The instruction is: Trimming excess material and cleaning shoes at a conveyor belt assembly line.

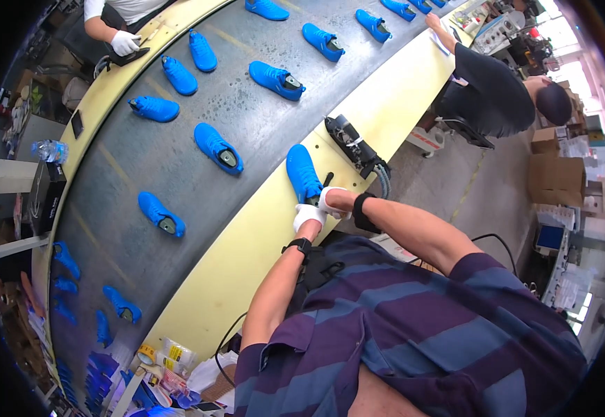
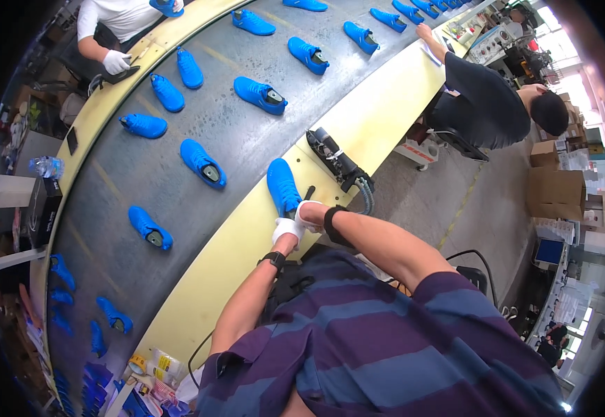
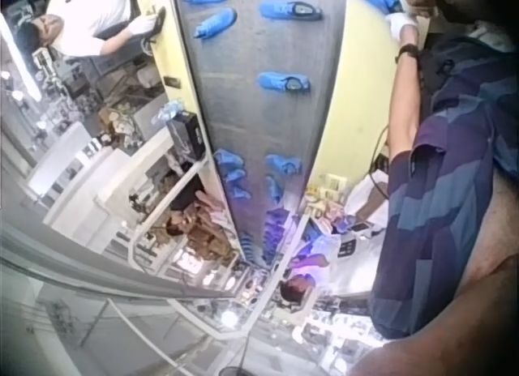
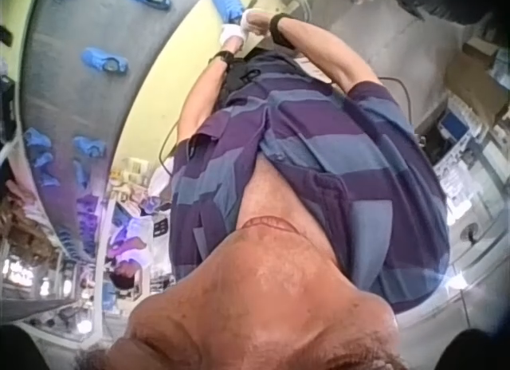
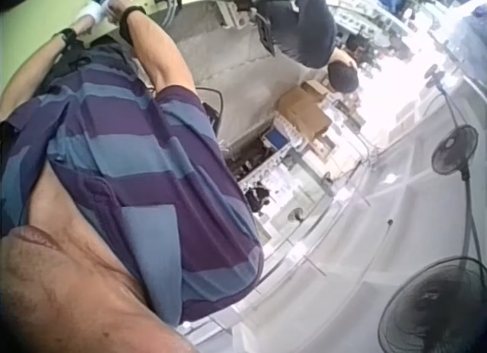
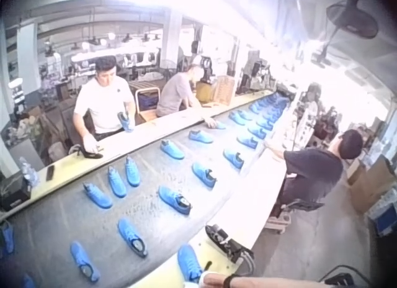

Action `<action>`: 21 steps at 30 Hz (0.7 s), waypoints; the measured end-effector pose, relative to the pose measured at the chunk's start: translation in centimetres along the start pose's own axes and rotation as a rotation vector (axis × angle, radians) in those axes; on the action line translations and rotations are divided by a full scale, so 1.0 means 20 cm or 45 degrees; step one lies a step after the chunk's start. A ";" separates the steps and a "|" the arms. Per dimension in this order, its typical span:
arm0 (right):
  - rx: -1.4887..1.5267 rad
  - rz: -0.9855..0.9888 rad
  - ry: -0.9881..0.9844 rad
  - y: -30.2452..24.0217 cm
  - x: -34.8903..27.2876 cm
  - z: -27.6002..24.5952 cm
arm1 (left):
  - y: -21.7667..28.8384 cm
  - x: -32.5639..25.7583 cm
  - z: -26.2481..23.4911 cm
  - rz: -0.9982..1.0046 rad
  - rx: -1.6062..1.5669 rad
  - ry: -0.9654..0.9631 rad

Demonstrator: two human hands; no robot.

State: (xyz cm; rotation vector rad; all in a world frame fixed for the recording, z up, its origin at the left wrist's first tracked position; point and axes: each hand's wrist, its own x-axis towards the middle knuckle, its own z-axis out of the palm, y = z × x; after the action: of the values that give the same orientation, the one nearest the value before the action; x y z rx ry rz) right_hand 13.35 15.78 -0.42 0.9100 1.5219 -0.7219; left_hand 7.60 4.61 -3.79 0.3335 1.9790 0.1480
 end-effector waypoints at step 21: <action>0.376 -0.604 0.736 0.12 -0.65 0.17 | 0.03 -0.19 -0.16 0.032 0.062 -0.084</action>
State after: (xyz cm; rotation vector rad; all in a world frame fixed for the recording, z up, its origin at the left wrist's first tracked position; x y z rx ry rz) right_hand 17.58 12.08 12.10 1.0430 2.2279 -1.1076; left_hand 6.21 4.21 1.05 0.3901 1.9162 0.1033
